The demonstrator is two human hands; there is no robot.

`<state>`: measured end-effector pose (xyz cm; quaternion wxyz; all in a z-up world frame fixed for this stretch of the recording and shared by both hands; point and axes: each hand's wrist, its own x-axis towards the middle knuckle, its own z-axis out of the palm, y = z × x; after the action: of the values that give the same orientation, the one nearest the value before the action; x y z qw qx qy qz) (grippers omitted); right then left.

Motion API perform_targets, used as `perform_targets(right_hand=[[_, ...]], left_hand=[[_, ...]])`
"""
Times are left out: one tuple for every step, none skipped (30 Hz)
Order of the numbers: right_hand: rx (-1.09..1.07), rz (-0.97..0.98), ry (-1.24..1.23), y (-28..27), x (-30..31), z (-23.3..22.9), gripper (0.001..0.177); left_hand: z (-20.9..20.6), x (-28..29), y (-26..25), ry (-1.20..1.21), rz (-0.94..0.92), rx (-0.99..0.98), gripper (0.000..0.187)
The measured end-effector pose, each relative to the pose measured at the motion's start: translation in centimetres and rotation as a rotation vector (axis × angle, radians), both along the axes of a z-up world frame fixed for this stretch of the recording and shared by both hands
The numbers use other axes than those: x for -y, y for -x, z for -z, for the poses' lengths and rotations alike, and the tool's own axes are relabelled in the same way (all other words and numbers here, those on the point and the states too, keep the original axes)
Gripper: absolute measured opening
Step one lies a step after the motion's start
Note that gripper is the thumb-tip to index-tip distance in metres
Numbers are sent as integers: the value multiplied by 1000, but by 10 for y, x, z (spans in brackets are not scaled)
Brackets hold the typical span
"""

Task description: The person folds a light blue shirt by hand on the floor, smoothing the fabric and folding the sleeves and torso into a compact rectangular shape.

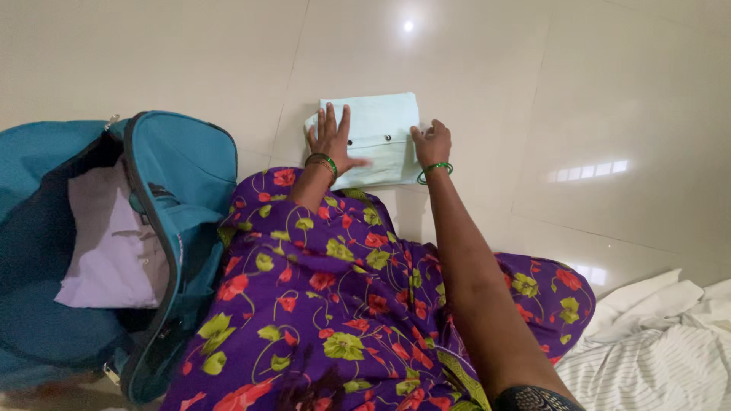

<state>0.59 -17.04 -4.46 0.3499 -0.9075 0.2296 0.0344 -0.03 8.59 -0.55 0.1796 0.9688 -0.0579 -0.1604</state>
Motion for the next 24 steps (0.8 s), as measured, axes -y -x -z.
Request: perform_targets(right_hand=[[10,20,-24,0,-5,1,69],[21,39,-46,1,-8,2,71],[-69,30,-125,-1,-9,1,63],[-160,19,-202,-2,-8,-2,55],[-245,6,-280,-6,-8,-6,47],[-204,-8,-345,-8,-8,-12,44],[-166,-19,-411,-6,-9,-18,41],[-128,-30,-477,-5,-14,-26,38],[-36,-104,-437,-4,-20,-39,37],[55,-179,-396,-3,-25,-56,36],[147,-247,-351,2,-27,-78,35],[207,-328,-350,7,-31,-101,32],[260,-403,-345,15,-35,-124,30],[313,-478,-340,25,-41,-145,28],[422,-585,-140,37,-46,-164,23],[525,-689,64,51,-50,-179,20],[625,-789,273,65,-53,-190,19],[605,-831,362,83,-53,-196,20],[580,-873,448,101,-52,-197,21],[575,-924,476,115,-48,-194,22],[565,-977,502,129,-41,-186,24],[555,-1030,527,142,-33,-175,27],[484,-1062,522,154,-25,-160,29],[413,-1094,516,162,-19,-144,32]], left_hand=[[13,3,2,129,-98,120,125],[25,8,7,315,-247,70,109],[32,9,10,456,-381,25,107],[36,10,15,601,-514,4,106],[36,10,16,690,-599,-69,105],[33,9,15,801,-696,-143,104],[30,6,15,911,-794,-217,103],[25,2,13,1028,-854,-296,102],[20,-1,10,1143,-915,-372,101],[13,-4,7,1244,-969,-441,100],[5,-4,7,1343,-967,-481,99],[-4,-5,7,1447,-962,-511,98],[-12,-5,8,1545,-954,-559,99],[-22,-6,11,1652,-882,-587,99],[-32,-6,11,1761,-803,-613,98],[-40,-5,12,1869,-720,-640,98],[-45,-3,11,1963,-604,-646,94],[-44,-1,10,2054,-483,-650,91],[-38,1,10,2139,-364,-652,87],[-27,4,6,2040,-432,-635,80],[-11,10,0,1938,-501,-620,73],[9,17,-6,1836,-566,-604,66],[32,24,-9,1742,-581,-542,60],[56,32,-11,1647,-593,-481,55]])
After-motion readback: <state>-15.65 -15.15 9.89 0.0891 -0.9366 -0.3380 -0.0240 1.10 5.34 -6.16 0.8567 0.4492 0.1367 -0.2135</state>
